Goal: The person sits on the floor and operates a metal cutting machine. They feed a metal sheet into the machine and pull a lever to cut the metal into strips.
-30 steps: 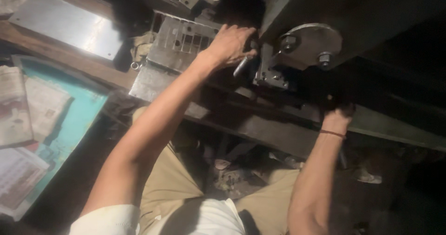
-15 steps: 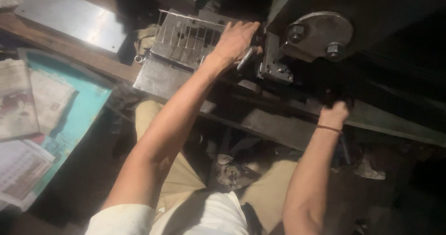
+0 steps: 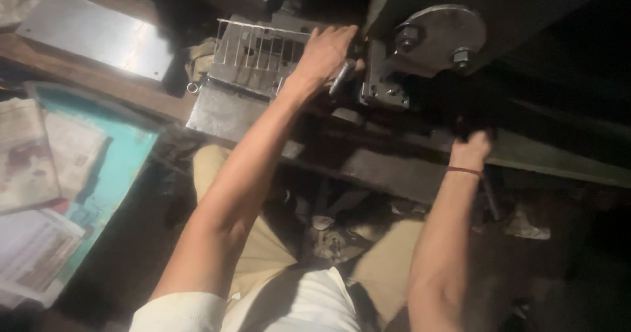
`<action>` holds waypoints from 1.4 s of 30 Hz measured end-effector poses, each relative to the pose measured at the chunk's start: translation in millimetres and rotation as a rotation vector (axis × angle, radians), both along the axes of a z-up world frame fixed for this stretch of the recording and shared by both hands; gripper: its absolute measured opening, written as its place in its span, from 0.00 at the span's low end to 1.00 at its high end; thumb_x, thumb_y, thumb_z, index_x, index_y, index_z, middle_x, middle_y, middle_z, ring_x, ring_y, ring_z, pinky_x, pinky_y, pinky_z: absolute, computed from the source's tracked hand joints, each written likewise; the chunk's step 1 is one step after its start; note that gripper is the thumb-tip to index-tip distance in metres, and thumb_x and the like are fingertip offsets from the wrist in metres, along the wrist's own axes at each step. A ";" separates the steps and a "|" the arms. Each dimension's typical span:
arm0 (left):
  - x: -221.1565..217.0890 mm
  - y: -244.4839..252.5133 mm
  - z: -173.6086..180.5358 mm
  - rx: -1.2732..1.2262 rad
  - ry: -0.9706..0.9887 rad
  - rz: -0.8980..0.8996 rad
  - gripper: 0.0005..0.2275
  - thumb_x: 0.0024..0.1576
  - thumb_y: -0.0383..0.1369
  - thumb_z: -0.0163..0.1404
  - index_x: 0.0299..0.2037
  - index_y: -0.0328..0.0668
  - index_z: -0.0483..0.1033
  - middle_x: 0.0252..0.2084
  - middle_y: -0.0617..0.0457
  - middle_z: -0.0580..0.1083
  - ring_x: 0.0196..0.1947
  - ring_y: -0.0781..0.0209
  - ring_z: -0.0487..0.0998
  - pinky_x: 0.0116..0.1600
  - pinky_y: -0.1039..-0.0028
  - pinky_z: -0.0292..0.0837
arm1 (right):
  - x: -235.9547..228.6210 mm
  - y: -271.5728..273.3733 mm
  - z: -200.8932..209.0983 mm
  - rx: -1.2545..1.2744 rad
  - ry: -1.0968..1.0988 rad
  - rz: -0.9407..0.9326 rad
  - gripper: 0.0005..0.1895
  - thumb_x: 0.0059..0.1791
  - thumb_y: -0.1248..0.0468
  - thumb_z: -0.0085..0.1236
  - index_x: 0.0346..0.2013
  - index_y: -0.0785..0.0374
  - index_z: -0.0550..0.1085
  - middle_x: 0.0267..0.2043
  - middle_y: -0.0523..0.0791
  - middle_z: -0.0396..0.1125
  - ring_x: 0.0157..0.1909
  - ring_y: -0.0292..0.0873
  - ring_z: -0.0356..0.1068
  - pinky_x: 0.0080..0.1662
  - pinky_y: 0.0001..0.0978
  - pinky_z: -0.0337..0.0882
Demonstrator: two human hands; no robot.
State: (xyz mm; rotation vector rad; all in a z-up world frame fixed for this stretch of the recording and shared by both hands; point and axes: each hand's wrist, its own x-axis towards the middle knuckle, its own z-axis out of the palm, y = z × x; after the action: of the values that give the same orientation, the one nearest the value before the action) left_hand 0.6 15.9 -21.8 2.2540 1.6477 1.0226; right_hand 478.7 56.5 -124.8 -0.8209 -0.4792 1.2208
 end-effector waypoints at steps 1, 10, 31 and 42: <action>0.9 -1.4 0.5 0.000 0.001 0.006 0.38 0.53 0.54 0.58 0.67 0.34 0.63 0.65 0.41 0.69 0.64 0.36 0.67 0.66 0.40 0.56 | 1.0 -3.7 0.2 -0.031 0.019 -0.024 0.20 0.57 0.60 0.43 0.61 0.61 0.73 0.62 0.50 0.70 0.58 0.50 0.72 0.54 0.42 0.78; 0.5 -9.3 15.4 -0.083 -0.010 0.003 0.36 0.52 0.47 0.61 0.66 0.33 0.64 0.63 0.42 0.71 0.62 0.42 0.70 0.68 0.44 0.57 | -6.4 -8.6 3.3 -0.090 0.069 -0.168 0.20 0.57 0.63 0.39 0.61 0.65 0.73 0.62 0.55 0.72 0.58 0.52 0.75 0.54 0.45 0.78; -7.4 -0.7 -22.1 0.408 -0.026 -0.067 0.33 0.61 0.51 0.58 0.67 0.33 0.65 0.63 0.37 0.71 0.64 0.37 0.70 0.69 0.41 0.59 | 13.0 -2.8 3.3 0.002 0.025 0.033 0.25 0.55 0.52 0.38 0.59 0.58 0.75 0.62 0.49 0.71 0.63 0.51 0.70 0.60 0.49 0.73; -0.6 28.5 -15.2 0.224 0.096 -0.106 0.26 0.62 0.33 0.54 0.66 0.26 0.61 0.60 0.34 0.72 0.59 0.38 0.72 0.61 0.39 0.61 | 44.4 -4.1 15.1 0.081 0.072 0.073 0.26 0.54 0.55 0.40 0.64 0.60 0.70 0.69 0.53 0.65 0.72 0.52 0.61 0.68 0.51 0.65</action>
State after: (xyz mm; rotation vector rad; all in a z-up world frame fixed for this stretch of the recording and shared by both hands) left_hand 0.0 44.4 -37.0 2.5396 1.4960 1.1404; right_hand 523.1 52.4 -109.7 -0.6928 -0.4999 1.2854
